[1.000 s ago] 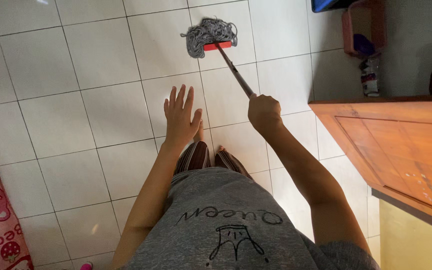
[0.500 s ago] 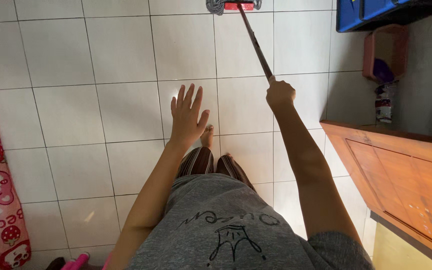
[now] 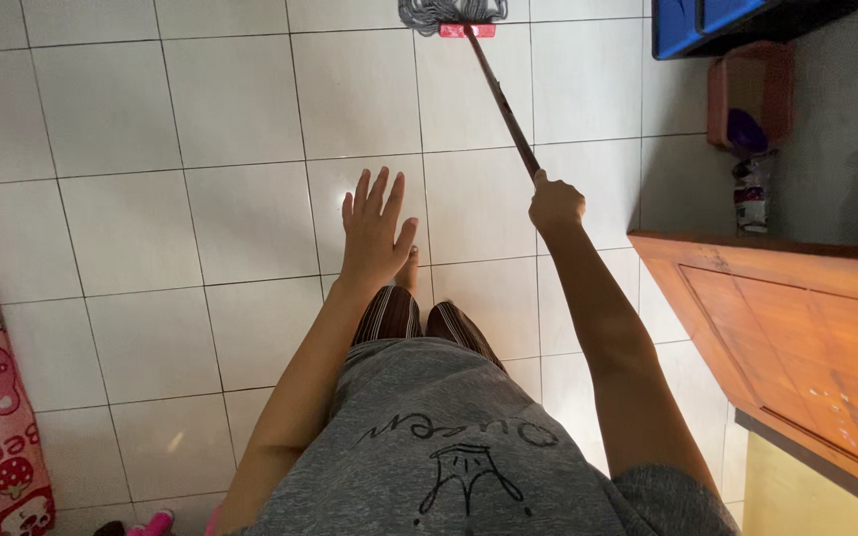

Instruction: The person wrings out a mop head in a bucket of water by hand and then uses a mop to clean the tiled floor of a hallway.

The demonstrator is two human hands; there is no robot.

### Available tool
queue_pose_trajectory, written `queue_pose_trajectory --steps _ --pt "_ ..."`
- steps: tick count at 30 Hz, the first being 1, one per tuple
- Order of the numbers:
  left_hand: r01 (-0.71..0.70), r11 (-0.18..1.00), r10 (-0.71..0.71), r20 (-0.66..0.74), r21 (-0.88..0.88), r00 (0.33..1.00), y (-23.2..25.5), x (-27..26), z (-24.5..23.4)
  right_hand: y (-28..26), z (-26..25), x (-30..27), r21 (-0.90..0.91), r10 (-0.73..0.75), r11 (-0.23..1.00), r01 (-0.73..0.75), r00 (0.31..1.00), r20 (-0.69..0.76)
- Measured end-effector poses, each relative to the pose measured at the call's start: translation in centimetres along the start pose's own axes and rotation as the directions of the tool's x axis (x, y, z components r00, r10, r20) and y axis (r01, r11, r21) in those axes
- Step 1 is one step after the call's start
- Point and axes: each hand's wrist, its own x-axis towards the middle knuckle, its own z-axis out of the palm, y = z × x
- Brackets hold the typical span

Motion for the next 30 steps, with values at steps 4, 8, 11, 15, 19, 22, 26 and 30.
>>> queue_pose_trajectory --steps 4,8,11,15,19,22,26,30 --pt "-0.041 0.999 0.041 -0.017 -0.016 0.999 1.9 -1.6 0.7 2.1 1.9 -3.7 0.013 -0.012 1.0 0.012 1.0 0.024" --pt "-0.085 0.996 0.084 -0.048 -0.017 0.995 3.8 -3.4 1.9 3.9 4.4 -8.1 -0.016 -0.045 0.999 0.045 0.999 0.017" --pt "-0.129 0.992 0.129 -0.06 0.007 0.99 5.1 -4.8 2.8 4.8 5.8 -12.0 -0.042 -0.044 0.998 0.047 0.996 0.072" --pt "-0.142 0.99 0.141 -0.053 -0.021 0.989 6.6 -7.3 3.7 5.8 7.1 -18.2 -0.085 -0.077 0.993 0.086 0.992 0.1" --pt "-0.136 0.991 0.136 -0.041 -0.012 0.99 7.6 -9.2 4.7 7.3 8.3 -23.1 -0.133 -0.152 0.977 0.165 0.983 0.105" --pt "-0.144 0.99 0.143 -0.031 -0.005 0.989 8.3 -10.4 5.4 8.3 9.0 -25.5 -0.113 -0.182 0.976 0.188 0.981 0.062" --pt "-0.169 0.986 0.169 -0.034 -0.003 0.985 8.9 -11.7 5.5 9.5 8.8 -26.8 -0.072 -0.169 0.982 0.175 0.982 0.086" --pt "-0.15 0.989 0.151 -0.023 0.012 0.988 9.2 -12.5 5.3 9.9 8.2 -26.8 -0.025 -0.145 0.989 0.143 0.986 -0.082"
